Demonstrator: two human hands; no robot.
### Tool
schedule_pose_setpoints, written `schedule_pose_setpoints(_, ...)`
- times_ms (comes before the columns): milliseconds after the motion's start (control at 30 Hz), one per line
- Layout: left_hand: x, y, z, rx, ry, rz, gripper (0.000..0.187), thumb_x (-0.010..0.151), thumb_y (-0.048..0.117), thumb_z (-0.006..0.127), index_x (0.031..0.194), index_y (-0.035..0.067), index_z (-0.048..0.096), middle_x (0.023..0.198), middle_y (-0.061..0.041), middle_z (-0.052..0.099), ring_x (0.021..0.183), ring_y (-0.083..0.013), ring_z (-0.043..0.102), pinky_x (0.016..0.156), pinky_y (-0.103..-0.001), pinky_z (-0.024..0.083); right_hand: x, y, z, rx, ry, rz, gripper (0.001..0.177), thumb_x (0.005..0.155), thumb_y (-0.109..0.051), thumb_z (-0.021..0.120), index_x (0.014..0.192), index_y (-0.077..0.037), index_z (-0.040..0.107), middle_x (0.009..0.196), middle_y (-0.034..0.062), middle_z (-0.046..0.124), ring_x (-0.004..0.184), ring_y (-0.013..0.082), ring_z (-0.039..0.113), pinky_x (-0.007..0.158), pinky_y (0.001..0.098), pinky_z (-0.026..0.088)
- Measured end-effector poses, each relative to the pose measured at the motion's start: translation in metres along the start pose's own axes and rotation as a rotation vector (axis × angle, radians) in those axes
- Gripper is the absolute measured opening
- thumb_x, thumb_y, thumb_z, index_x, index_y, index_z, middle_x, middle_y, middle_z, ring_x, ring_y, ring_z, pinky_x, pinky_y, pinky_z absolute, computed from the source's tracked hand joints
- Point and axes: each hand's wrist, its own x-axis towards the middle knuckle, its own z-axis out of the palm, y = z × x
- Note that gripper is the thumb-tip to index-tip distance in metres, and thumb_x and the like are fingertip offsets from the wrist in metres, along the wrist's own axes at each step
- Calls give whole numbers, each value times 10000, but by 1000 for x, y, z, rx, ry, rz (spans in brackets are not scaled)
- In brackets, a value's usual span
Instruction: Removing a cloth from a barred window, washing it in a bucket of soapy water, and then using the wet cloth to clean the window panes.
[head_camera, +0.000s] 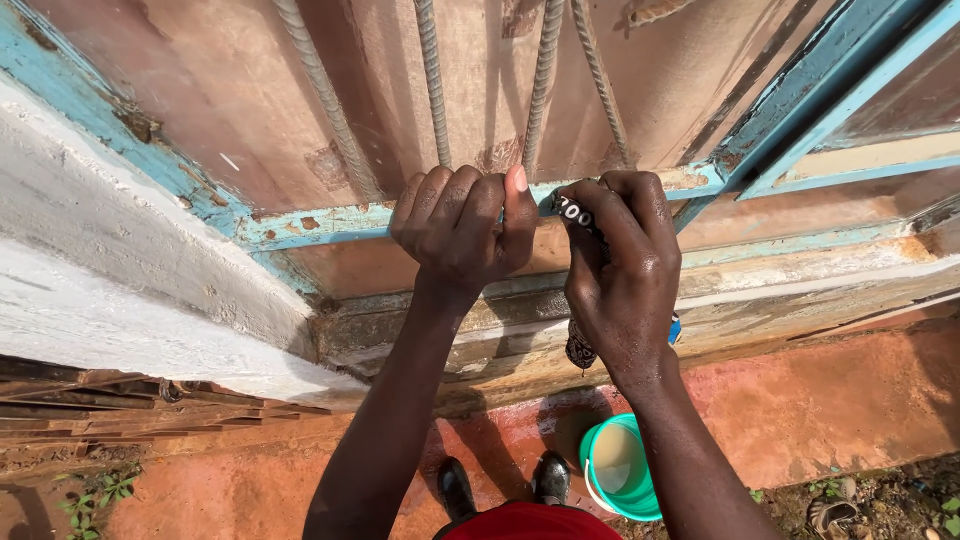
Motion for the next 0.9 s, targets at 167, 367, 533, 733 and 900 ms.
schedule_pose_setpoints(167,0,-1,-1,-7,24,1,203,936,103,703,762,57,611,704,-68,588,628,-224,572,587,-368,432,-9,-3,-6,15,41,114,235,934,86,702,1160,23,692,1095,123,578,953,208,648,756,351,531)
schedule_pose_setpoints(367,2,2,-8,-70,-43,-41,250,925,99,735,703,77,624,668,-50,589,586,-204,534,572,-368,394,-12,46,-22,-115,224,53,148,1038,105,710,1173,46,695,1113,128,556,1013,190,640,863,321,556)
schedule_pose_setpoints(533,4,7,-16,-145,-79,-57,244,914,98,729,696,67,625,643,-58,570,585,-220,512,587,-389,388,-10,52,-16,-236,273,2,161,1017,134,698,1156,53,703,1110,124,538,1020,196,614,881,328,536)
schedule_pose_setpoints(733,-23,53,-25,-589,-210,-397,300,1029,110,649,735,64,622,674,-35,595,591,-168,481,576,-340,377,-4,41,-52,74,17,237,193,931,39,770,1116,19,718,1110,79,598,974,148,643,819,284,547)
schedule_pose_setpoints(900,-66,116,-21,-846,-581,-730,367,1033,355,665,1222,41,651,1037,-86,689,866,-172,662,764,-332,525,-27,66,-83,441,178,344,150,1000,40,728,1143,23,686,1154,41,654,1055,98,655,934,264,556)
